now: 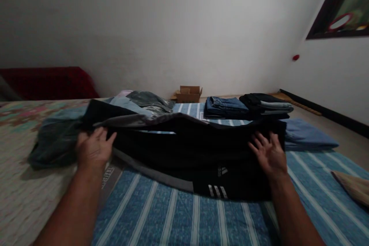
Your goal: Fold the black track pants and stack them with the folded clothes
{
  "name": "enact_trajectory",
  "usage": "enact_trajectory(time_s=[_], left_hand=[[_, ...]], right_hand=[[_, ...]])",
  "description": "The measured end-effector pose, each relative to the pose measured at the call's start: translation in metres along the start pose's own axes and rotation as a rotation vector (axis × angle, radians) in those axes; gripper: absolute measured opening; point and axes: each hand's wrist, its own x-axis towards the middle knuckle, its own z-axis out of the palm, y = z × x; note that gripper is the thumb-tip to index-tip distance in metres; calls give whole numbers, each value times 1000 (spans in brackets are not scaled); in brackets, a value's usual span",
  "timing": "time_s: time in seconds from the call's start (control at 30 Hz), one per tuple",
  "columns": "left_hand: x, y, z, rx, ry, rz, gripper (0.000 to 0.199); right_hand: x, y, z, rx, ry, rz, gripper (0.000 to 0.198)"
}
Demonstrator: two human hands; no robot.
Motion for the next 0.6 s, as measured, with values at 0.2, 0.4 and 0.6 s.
enact_trajectory(time_s=[0.2,0.4,0.6], left_hand=[[-18,-34,5,94,-76,-4,58],[-16,-40,-15,459,80,84,37],[-20,-44,-46,583,231,18,45]], right_hand=[[3,29,-31,-534,68,-42,42],[7,16,-47,-842,235,-213,39],[-19,8,-45,-1117,111,-301,33]])
